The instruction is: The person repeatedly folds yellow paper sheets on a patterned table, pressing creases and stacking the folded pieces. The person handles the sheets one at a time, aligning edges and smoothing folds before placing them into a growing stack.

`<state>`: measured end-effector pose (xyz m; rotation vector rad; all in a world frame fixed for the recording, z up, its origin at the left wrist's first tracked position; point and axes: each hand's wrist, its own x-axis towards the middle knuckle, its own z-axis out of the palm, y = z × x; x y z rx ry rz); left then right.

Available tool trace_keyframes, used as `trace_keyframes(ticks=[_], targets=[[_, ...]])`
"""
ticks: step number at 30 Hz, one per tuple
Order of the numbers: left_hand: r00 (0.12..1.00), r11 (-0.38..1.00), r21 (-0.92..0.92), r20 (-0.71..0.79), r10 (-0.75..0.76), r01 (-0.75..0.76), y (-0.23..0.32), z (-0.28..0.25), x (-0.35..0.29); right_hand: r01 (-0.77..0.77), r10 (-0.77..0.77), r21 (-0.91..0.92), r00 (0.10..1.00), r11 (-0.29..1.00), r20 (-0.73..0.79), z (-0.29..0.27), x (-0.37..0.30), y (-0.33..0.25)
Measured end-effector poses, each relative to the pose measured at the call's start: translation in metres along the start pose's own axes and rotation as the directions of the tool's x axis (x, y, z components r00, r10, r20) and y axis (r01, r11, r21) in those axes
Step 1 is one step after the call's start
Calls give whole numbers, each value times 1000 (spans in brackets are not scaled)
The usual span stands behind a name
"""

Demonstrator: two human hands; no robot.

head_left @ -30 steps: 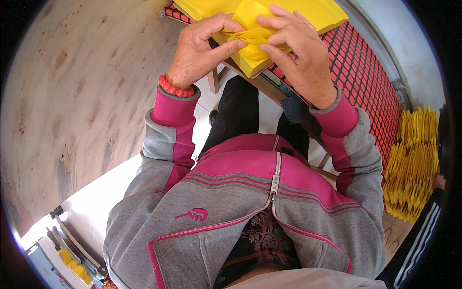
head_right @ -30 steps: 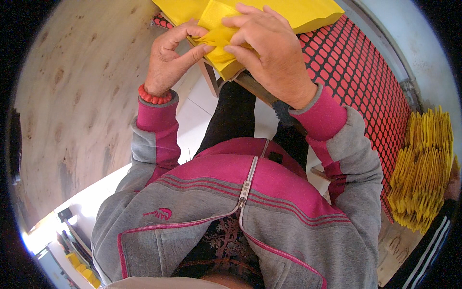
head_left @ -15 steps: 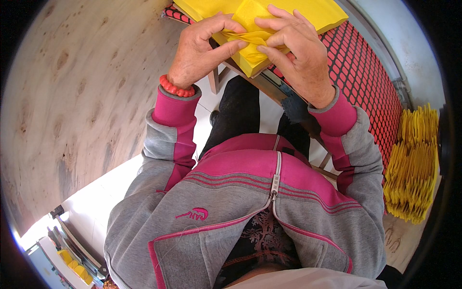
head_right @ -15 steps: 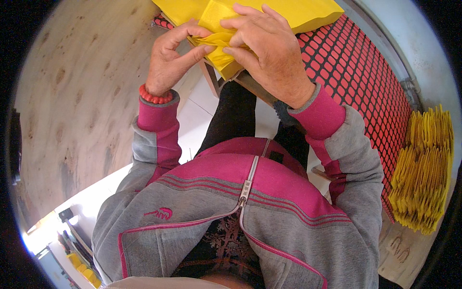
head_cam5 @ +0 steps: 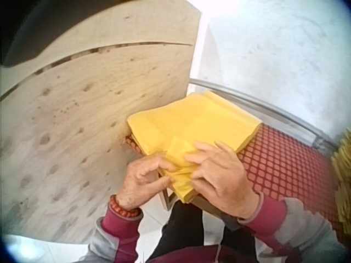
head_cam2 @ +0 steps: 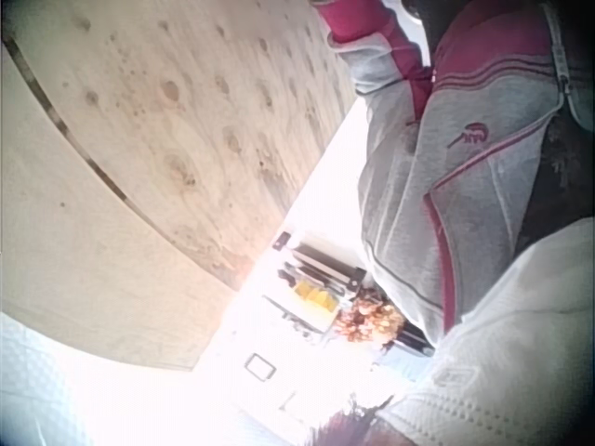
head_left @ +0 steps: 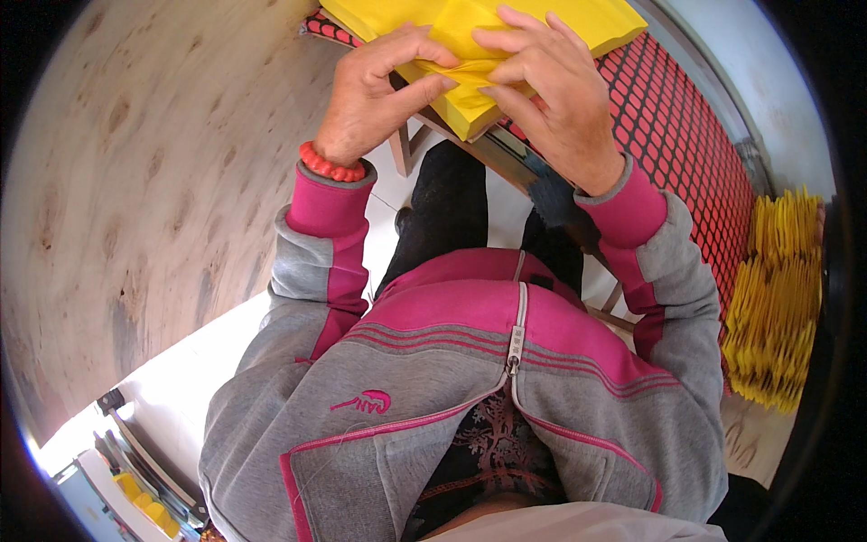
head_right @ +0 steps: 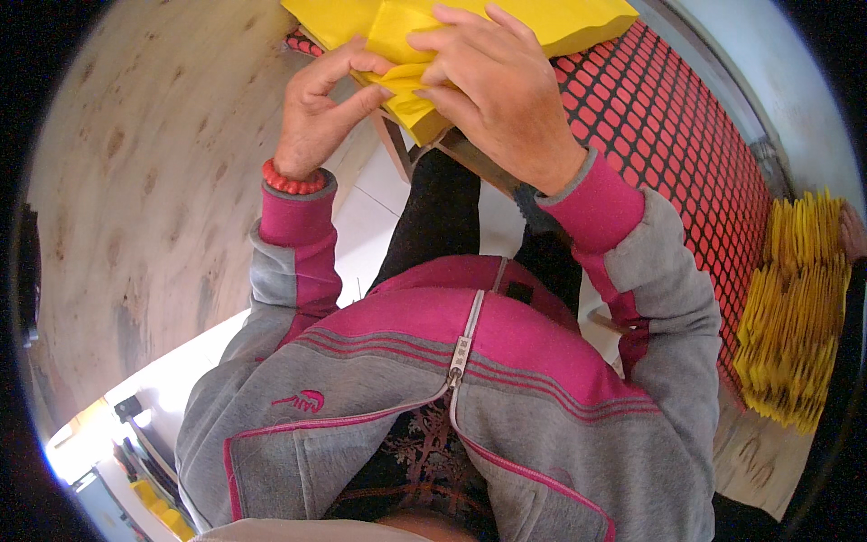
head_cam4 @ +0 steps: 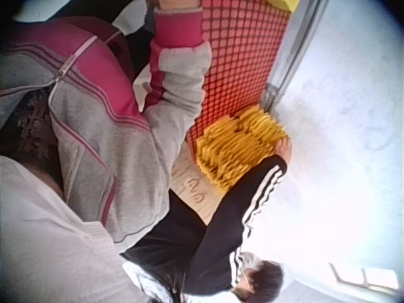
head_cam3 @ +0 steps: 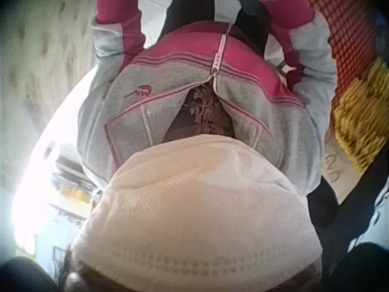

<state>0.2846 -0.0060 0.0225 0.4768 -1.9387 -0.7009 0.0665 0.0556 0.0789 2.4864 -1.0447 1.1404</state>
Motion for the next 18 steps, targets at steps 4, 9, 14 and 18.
trace_keyframes(ticks=[4, 9, 14, 18], targets=[[999, 999, -35, -53, -1, -1, -11, 7, -8, -54, 54, -4, 996, 999, -78, -26, -9, -10], [970, 993, 116, -243, 3, 26, -26, 14, -13, 42, -38, 105, 998, 994, -42, -54, -79, -22], [938, 989, -134, -330, -108, 66, -22, 23, -4, -391, 357, -13, 828, 920, 433, -49, -194, -24], [903, 990, -124, -417, -109, 62, -12, 32, 2, -427, 570, -382, 670, 820, 475, -48, -258, -5]])
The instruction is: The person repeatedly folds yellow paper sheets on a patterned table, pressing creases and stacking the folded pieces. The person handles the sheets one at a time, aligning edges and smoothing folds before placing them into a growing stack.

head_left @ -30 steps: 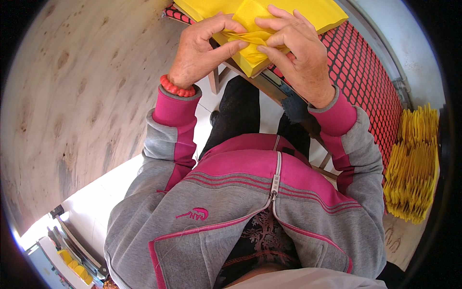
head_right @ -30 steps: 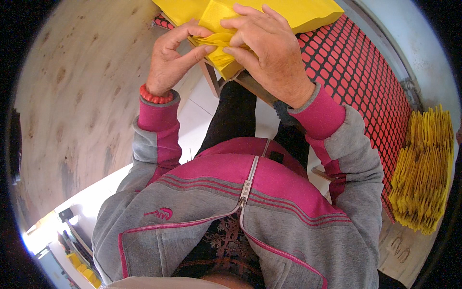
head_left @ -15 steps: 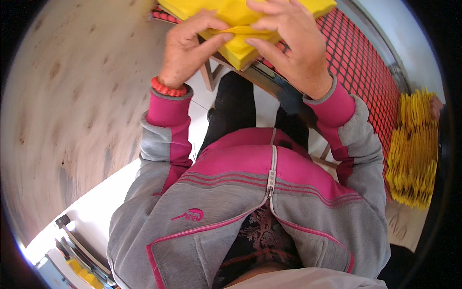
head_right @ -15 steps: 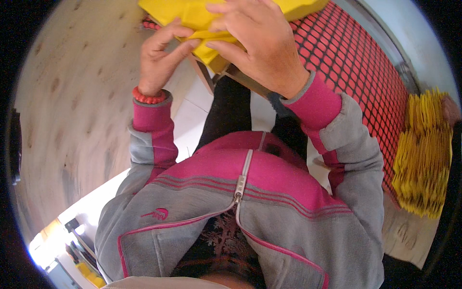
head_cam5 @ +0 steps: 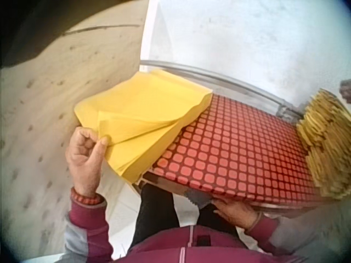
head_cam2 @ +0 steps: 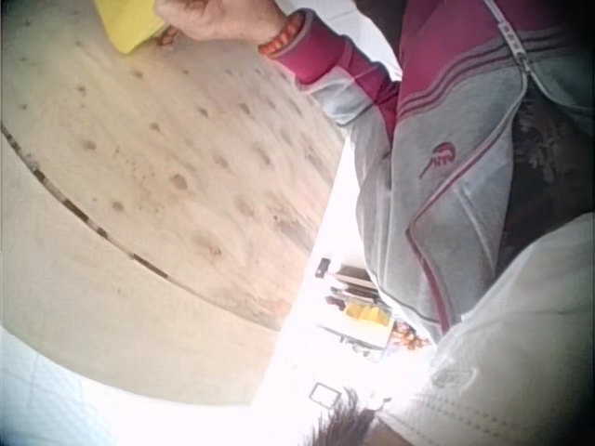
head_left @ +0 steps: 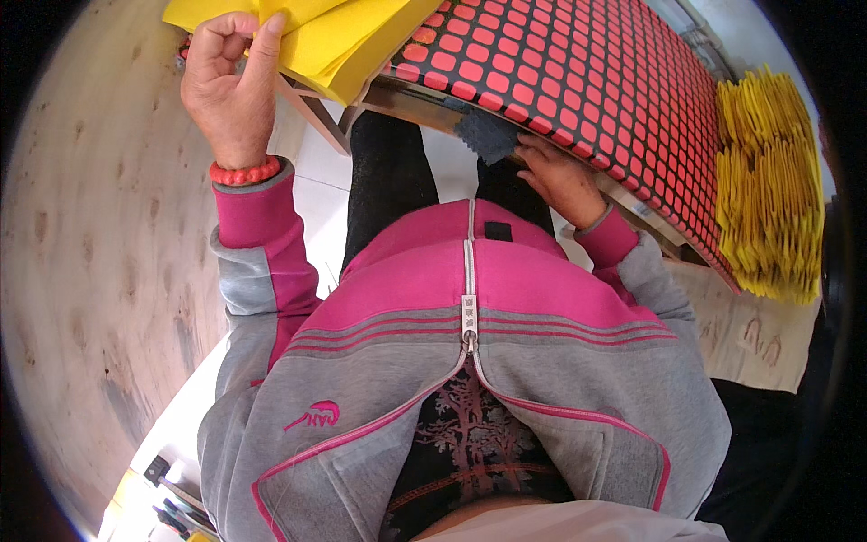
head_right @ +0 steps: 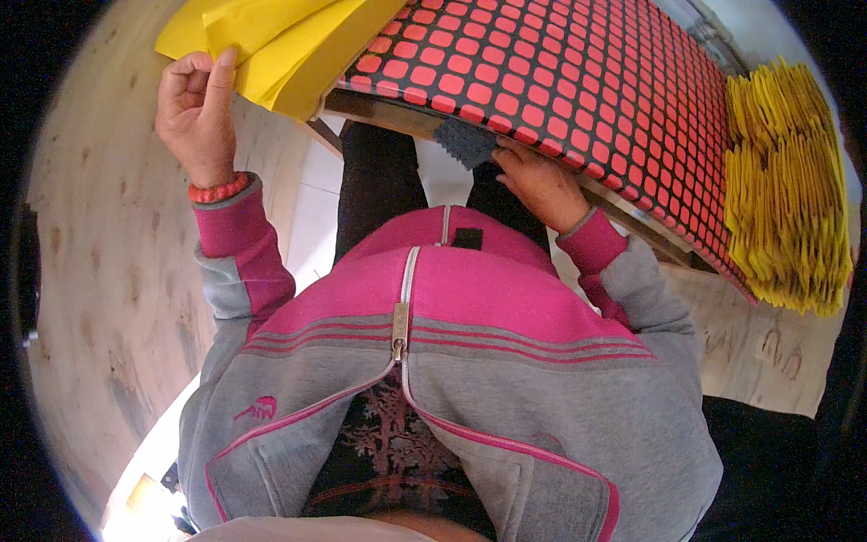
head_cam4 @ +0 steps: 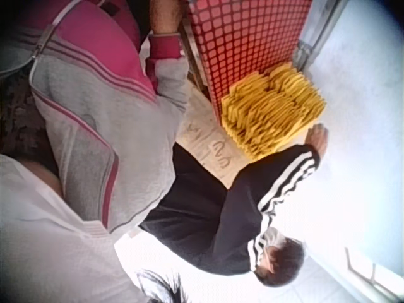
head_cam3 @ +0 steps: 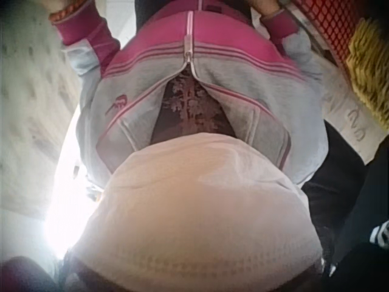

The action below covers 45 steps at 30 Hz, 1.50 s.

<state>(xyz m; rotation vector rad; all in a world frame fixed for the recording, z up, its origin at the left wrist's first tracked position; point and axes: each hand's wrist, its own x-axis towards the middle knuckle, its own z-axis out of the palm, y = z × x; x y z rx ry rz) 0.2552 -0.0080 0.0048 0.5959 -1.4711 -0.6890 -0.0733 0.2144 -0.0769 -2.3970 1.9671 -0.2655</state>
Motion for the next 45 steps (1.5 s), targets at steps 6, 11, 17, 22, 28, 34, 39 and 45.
trace_keyframes(ticks=[6, 11, 17, 22, 28, 34, 39, 45], targets=[[1000, 999, -33, -16, -2, 1, -2, -2, 4, 74, -68, 42, 991, 996, -116, 33, 8, 13], [998, 999, -28, 63, -23, 25, -3, -14, 4, 105, -105, 9, 994, 994, -24, 46, 24, 17], [939, 990, 48, 327, 109, -132, 9, -18, 7, 122, -124, -132, 992, 984, -5, 40, 41, 14], [861, 976, 141, 504, 71, -163, 16, -24, 12, 230, -237, 77, 967, 970, 93, -12, 41, -38], [881, 989, 60, 449, -150, 138, 17, -28, 10, 594, -492, 321, 798, 737, -347, -107, 97, -97], [857, 983, 65, 482, -183, 174, 17, -33, 14, 678, -523, 167, 679, 716, -515, -130, 181, -115], [854, 982, 46, 488, -182, 183, 14, -35, 14, 649, -547, 111, 710, 752, -444, -119, 202, -112], [844, 976, 2, 503, -188, 216, 12, -35, 13, 628, -488, 280, 757, 726, -434, -113, 204, -104]])
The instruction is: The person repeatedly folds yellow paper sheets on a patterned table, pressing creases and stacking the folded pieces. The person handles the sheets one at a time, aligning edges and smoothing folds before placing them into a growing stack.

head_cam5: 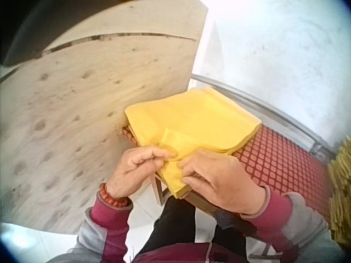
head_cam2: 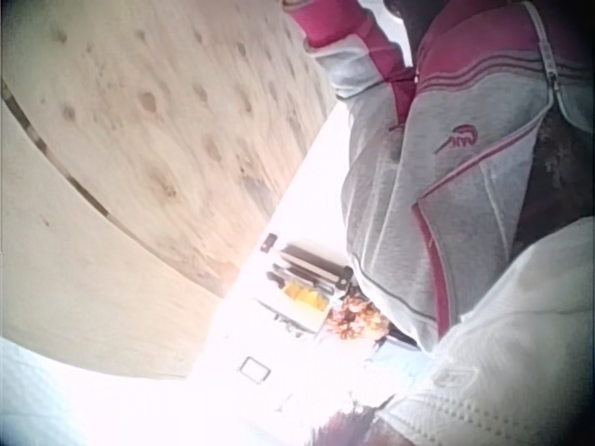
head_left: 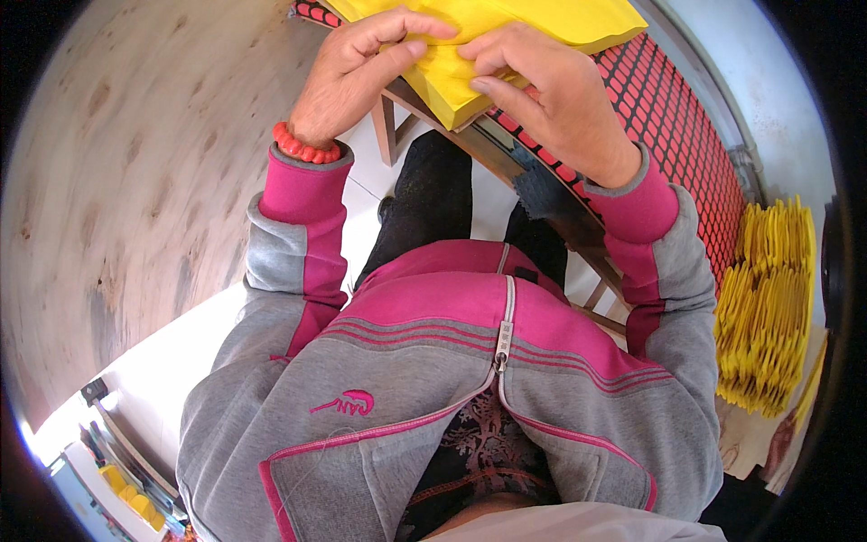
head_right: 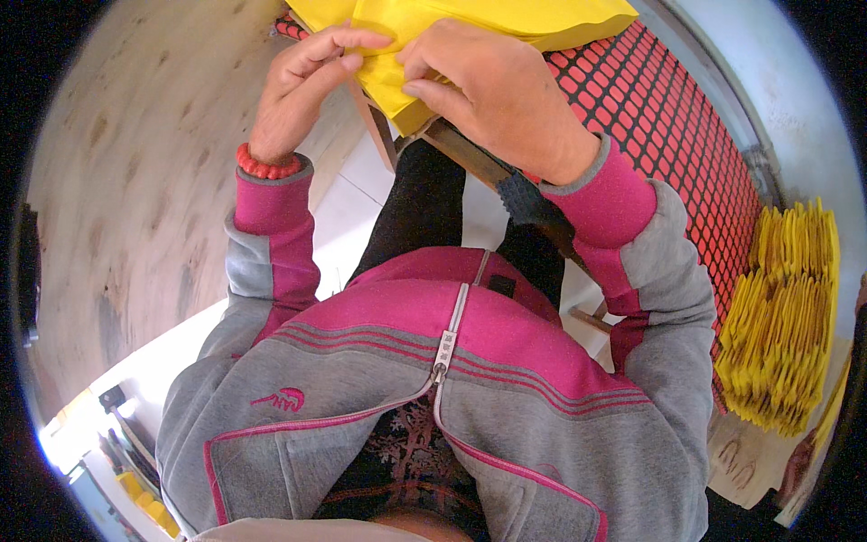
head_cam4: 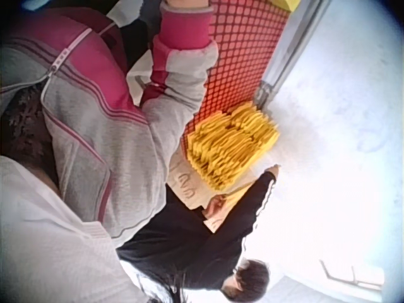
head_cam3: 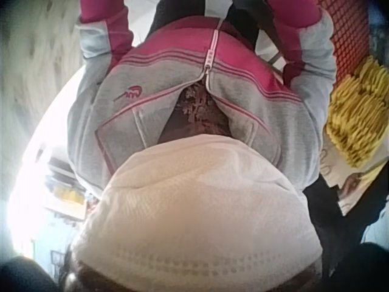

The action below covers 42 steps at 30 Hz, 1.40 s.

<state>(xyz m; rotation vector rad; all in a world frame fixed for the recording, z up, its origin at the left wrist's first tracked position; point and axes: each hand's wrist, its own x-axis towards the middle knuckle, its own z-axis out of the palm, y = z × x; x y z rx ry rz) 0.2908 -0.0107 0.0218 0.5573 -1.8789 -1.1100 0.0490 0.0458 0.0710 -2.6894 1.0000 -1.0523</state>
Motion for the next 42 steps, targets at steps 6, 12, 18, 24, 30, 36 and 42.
trace_keyframes(ticks=[6, 12, 18, 24, 30, 36, 42], targets=[[986, 963, 222, 96, 137, -156, 4, -7, 0, -42, 47, 75, 997, 996, -57, 5, 0, 3], [990, 962, 238, 68, 122, -135, 8, -2, 0, -90, 92, 55, 995, 994, -42, 5, -2, 3], [995, 958, 269, 50, 88, -98, 12, -1, -1, -110, 130, 150, 983, 983, -129, 12, -2, 3], [991, 963, 230, 35, 133, -137, 10, 1, 0, -86, 104, 117, 982, 989, -161, 14, -2, 4], [988, 959, 242, -4, 157, -151, 5, 2, 0, -81, 101, 99, 971, 992, -219, 18, -4, 4], [990, 953, 276, -34, 137, -122, 3, 5, -1, -80, 105, 105, 960, 991, -258, 20, -4, 3], [978, 954, 239, -56, 199, -180, -1, 9, 0, -75, 87, 65, 973, 995, -212, 12, -6, 4]])
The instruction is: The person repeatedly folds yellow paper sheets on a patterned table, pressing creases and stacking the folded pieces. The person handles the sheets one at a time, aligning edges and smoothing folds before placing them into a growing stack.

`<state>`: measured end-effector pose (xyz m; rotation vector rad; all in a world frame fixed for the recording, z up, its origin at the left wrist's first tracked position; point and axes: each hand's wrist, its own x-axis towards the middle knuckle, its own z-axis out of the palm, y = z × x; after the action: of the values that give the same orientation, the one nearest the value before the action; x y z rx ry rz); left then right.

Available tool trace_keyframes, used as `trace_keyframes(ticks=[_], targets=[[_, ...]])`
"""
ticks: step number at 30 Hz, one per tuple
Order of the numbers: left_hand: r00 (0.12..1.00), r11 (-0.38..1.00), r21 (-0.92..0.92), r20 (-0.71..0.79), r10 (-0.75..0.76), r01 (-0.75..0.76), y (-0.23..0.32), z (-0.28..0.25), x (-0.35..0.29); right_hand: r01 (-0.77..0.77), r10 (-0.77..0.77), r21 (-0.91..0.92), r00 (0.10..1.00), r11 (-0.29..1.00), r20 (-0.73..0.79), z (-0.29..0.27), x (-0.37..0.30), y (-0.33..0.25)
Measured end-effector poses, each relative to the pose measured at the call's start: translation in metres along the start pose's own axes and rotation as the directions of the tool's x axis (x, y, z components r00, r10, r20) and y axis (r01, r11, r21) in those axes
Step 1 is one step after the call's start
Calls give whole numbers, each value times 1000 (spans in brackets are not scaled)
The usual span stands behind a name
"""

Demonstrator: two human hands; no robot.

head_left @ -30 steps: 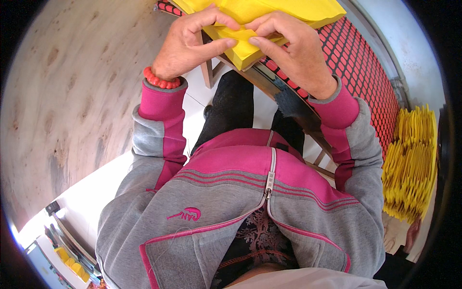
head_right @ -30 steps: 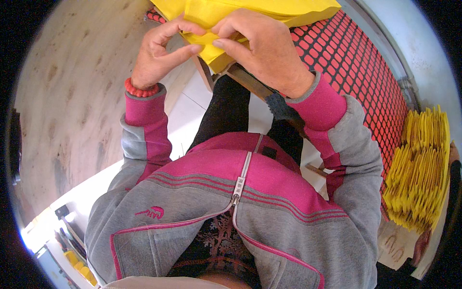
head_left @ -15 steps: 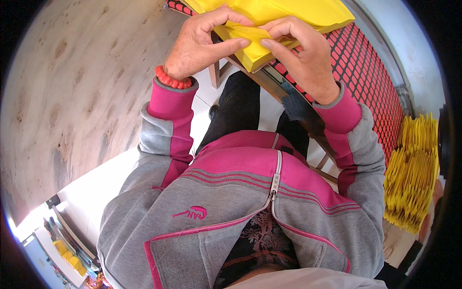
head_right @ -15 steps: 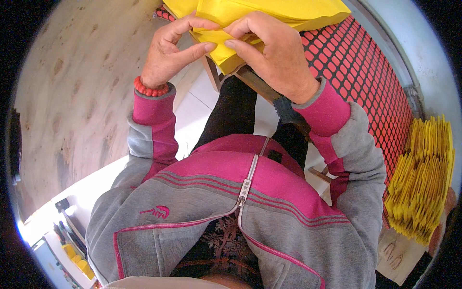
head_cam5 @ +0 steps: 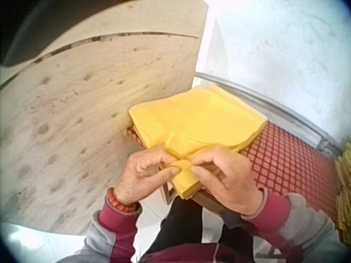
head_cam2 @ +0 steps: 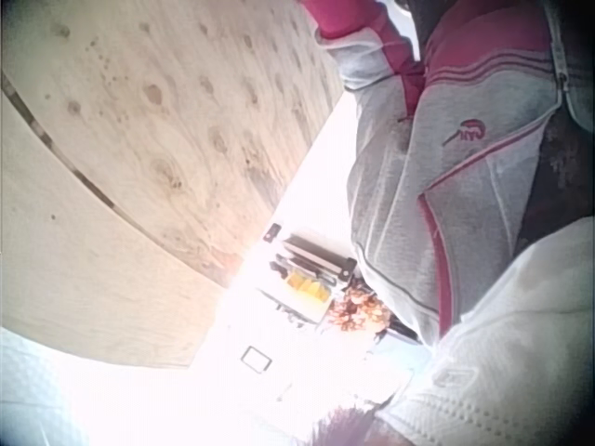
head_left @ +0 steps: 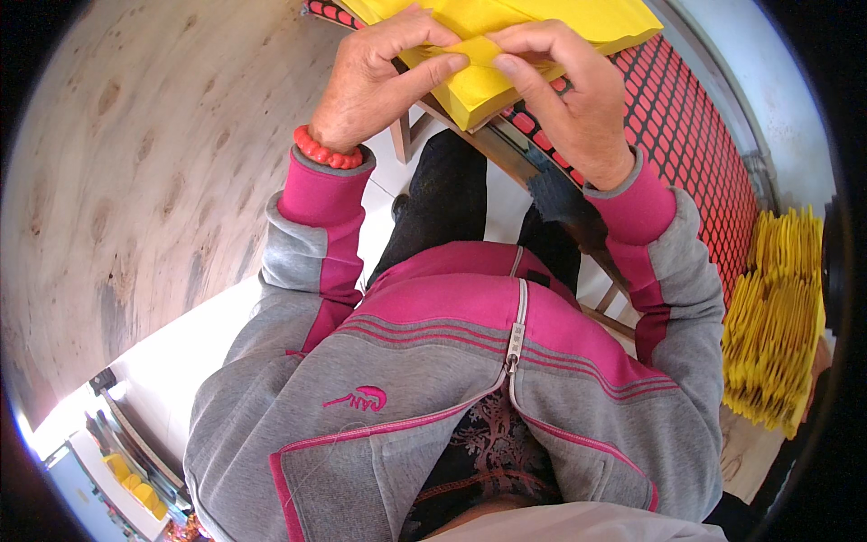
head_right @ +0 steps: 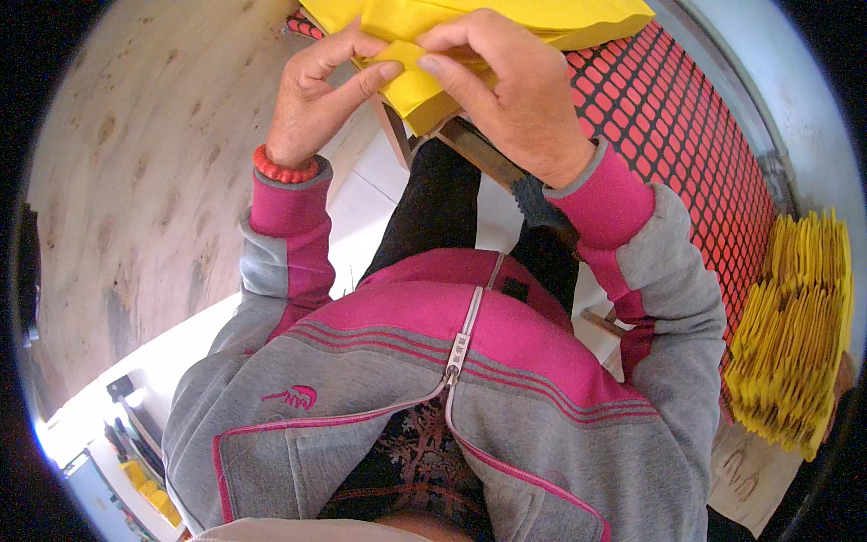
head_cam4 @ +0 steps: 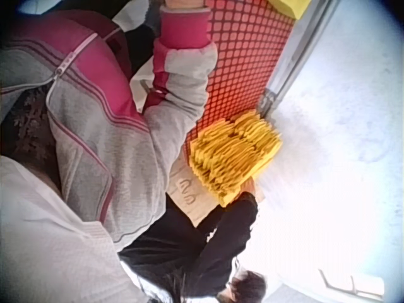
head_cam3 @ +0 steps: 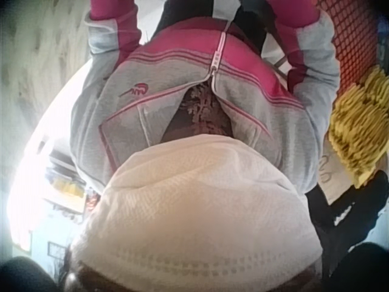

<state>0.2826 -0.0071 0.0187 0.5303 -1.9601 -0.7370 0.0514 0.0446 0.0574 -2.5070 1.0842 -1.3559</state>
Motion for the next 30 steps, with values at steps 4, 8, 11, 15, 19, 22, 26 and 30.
trace_keyframes(ticks=[4, 8, 11, 15, 19, 22, 26, 30], targets=[[996, 995, -60, -34, -87, 85, 0, 2, -2, 218, -219, -43, 975, 975, -37, -13, 5, 4], [992, 991, -51, -25, -123, 122, 1, 0, -1, 394, -374, -169, 917, 904, 137, -18, 6, 1], [991, 992, -35, -42, -123, 122, 1, 0, 0, 408, -407, -175, 912, 896, 41, -10, 8, -1], [995, 996, 4, -46, -89, 90, 1, 0, 0, 392, -378, -229, 920, 891, 101, -9, 9, -1], [996, 997, 19, -54, -73, 74, 1, 0, 0, 360, -348, -211, 933, 909, 96, -5, 8, -2], [995, 994, 38, -31, -98, 99, 2, -2, 0, 255, -243, -170, 966, 952, 92, -3, 5, -4], [998, 998, 6, -34, -60, 61, 2, -1, 2, 118, -114, -29, 986, 993, 120, -6, 4, -6], [997, 997, -7, -22, -77, 77, 3, -2, 1, 29, -36, 69, 994, 997, 102, -5, 4, -6]])
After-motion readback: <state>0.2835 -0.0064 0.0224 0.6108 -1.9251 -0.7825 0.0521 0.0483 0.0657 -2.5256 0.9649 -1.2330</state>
